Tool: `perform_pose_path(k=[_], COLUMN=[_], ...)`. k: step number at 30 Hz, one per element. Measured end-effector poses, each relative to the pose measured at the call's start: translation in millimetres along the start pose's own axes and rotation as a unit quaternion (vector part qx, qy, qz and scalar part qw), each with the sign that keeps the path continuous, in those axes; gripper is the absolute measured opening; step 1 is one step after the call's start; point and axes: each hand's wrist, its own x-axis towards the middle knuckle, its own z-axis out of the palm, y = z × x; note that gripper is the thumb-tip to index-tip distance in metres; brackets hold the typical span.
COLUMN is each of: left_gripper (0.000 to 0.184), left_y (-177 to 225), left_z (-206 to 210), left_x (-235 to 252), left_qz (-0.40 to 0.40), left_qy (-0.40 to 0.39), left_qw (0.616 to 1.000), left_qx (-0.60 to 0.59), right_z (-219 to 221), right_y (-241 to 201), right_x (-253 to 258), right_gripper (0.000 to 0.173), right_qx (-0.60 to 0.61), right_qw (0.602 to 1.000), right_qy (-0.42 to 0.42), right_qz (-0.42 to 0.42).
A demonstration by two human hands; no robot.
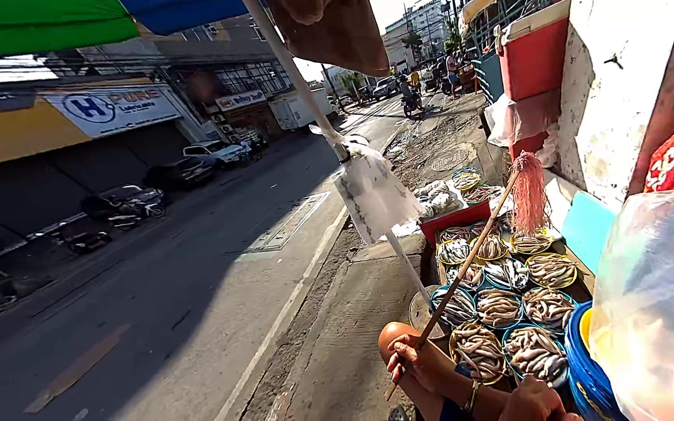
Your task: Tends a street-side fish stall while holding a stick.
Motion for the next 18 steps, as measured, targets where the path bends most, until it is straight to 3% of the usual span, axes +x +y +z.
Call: perform_pose_path(k=[18], left_gripper=[0.027], left_y=[4.7], left_z=[-3.8], left_x=[-0.9], left_qz=[0.033], left_qy=[0.001], left_qw=[0.999], left_qx=[-0.005], right_z=[6.0], right_y=[-2.6], right_x=[-3.2], right_gripper=[0.026], right_qx=[-0.118], right_qw=[0.993], right_qy=[0.015], right_qz=[0.005])
